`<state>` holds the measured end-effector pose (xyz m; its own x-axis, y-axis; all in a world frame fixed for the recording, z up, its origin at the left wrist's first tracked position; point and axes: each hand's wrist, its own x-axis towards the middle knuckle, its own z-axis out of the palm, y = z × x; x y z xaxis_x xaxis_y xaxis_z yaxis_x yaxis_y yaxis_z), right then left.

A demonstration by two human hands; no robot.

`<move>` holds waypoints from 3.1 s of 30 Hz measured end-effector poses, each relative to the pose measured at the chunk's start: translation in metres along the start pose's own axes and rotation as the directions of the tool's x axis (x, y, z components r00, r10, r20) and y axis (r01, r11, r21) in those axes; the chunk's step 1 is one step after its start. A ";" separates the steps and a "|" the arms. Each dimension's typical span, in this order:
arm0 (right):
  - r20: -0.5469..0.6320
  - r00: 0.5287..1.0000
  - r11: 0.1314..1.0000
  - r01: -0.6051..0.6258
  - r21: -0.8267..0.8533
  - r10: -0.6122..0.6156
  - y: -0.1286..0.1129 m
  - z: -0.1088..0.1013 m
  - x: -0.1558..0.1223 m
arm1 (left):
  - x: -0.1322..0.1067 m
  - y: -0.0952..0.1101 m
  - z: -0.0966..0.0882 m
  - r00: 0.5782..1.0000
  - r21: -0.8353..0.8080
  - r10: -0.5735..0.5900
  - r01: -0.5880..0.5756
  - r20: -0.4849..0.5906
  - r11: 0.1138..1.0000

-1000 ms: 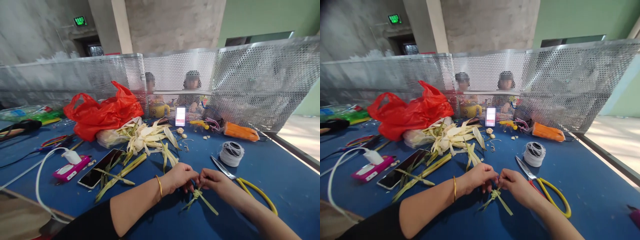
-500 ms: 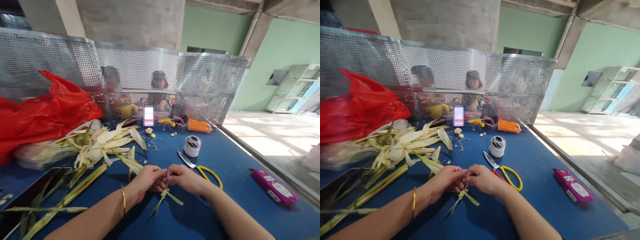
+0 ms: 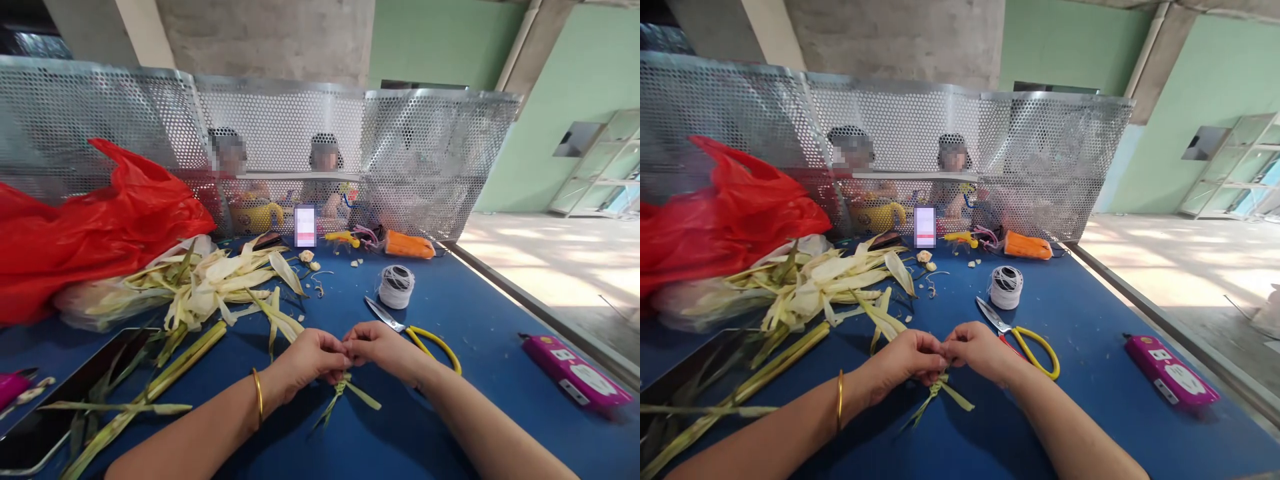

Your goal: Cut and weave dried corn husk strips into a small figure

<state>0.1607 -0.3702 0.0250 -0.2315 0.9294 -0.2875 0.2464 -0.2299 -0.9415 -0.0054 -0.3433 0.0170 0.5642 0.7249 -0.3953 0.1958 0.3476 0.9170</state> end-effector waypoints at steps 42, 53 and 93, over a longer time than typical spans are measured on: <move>0.151 0.985 0.892 0.142 -0.429 -0.085 -0.008 -0.013 -0.009 | 0.000 -0.005 -0.002 0.996 -0.080 0.061 -0.066 -0.060 0.995; 0.028 0.995 0.983 0.097 -0.159 -0.094 0.005 -0.002 0.005 | 0.001 -0.009 -0.006 0.986 0.078 0.142 -0.135 -0.083 0.988; -0.019 0.999 0.987 0.043 -0.156 -0.046 0.010 -0.006 0.010 | -0.002 -0.019 -0.005 0.533 0.933 0.806 -0.355 0.256 -0.061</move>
<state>0.1670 -0.3615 0.0136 -0.2243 0.9444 -0.2403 0.3805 -0.1421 -0.9138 -0.0146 -0.3479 0.0000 0.6639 0.5146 0.5426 0.5358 -0.8335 0.1348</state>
